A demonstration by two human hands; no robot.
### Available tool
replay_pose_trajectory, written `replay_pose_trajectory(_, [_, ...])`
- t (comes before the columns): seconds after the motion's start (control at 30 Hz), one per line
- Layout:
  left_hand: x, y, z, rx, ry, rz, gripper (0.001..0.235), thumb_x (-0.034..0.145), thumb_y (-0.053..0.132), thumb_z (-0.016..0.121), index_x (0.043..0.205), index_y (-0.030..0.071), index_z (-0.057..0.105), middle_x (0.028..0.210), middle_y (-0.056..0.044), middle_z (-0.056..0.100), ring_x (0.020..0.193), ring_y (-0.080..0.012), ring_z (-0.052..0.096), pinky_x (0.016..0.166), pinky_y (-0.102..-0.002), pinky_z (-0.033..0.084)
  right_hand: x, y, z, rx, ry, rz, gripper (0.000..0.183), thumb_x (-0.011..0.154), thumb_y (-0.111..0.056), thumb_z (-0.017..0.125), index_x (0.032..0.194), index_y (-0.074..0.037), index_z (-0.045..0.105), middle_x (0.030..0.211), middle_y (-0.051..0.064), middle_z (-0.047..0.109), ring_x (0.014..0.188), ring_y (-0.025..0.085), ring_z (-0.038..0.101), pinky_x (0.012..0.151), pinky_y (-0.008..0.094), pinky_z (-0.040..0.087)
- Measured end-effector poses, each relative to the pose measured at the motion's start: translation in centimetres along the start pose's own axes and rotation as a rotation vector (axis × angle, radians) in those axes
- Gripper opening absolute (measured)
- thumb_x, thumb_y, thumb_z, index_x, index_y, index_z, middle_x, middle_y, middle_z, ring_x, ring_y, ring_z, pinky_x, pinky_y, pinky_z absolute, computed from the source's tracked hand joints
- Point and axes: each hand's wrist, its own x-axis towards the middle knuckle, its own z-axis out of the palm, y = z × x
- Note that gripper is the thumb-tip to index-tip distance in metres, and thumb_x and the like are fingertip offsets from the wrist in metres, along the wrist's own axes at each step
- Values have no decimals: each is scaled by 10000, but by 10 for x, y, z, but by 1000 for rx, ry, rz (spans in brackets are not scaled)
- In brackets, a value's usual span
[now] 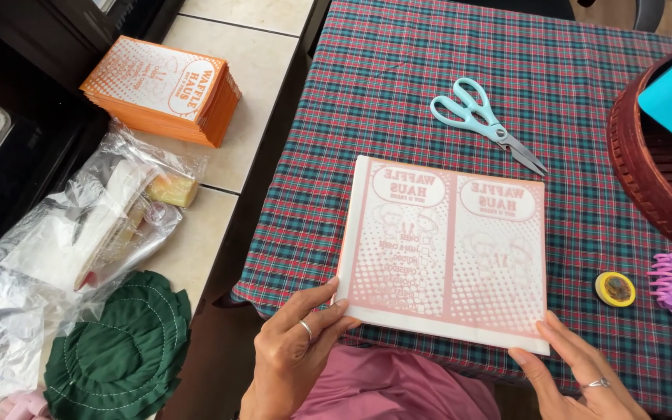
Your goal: A person is manually folding paper bags and applying adhesive tape to them at a workstation.
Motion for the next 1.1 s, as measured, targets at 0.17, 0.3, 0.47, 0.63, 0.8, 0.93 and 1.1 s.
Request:
replay_pose_trajectory(0.17, [2, 3, -2, 20, -2, 0, 346, 801, 42, 877, 1093, 19, 692, 1192, -195, 723, 991, -265, 788, 885, -350, 702, 7, 6, -5, -83, -70, 15, 415, 832, -129, 820, 1244, -137, 770, 1281, 65, 759, 1189, 179, 712, 978, 302, 570])
replay_pose_trajectory(0.3, [5, 6, -2, 34, 14, 1, 331, 775, 60, 897, 1049, 12, 717, 1158, -164, 740, 959, -220, 787, 882, -323, 686, 10, 15, 6, 135, 108, -190, 319, 791, 44, 875, 1088, 55, 761, 1116, 194, 764, 1007, 238, 746, 921, 305, 591])
replay_pose_trajectory(0.47, [3, 5, 1, 135, 32, -19, 306, 775, 88, 885, 1041, 25, 747, 1122, -145, 760, 967, -207, 789, 900, -309, 678, 7, 18, 7, 166, 104, -190, 438, 718, -5, 885, 1131, 23, 742, 1160, 190, 751, 1075, 263, 743, 972, 342, 620])
replay_pose_trajectory(0.63, [1, 4, 2, 167, 19, -11, 347, 776, 109, 882, 1081, 28, 739, 1110, -136, 770, 990, -205, 790, 937, -299, 669, 5, 9, 2, 149, 80, -123, 376, 774, 10, 831, 1140, 18, 743, 1178, 170, 752, 1091, 243, 748, 978, 322, 623])
replay_pose_trajectory(0.8, [0, 2, 4, 176, 14, 29, 330, 792, 97, 869, 1086, 17, 743, 1113, -149, 765, 999, -221, 788, 943, -309, 666, 1, -1, 5, 114, 102, -121, 386, 772, 25, 830, 1149, 18, 747, 1211, 187, 742, 1117, 240, 739, 972, 306, 619])
replay_pose_trajectory(0.93, [0, 1, 4, 155, 21, 39, 332, 797, 76, 867, 1096, 16, 737, 1115, -148, 760, 988, -221, 787, 930, -306, 671, 1, -1, 4, 120, 105, -155, 375, 769, 26, 837, 1132, 33, 746, 1192, 193, 747, 1105, 251, 744, 970, 310, 616])
replay_pose_trajectory(1.1, [-3, 2, 4, 115, 14, 17, 301, 814, 54, 851, 1095, 36, 745, 1173, -130, 724, 948, -218, 769, 872, -309, 695, 1, -2, 3, 128, 87, -125, 296, 804, 24, 815, 1096, 18, 765, 1194, 188, 751, 1102, 245, 740, 943, 311, 623])
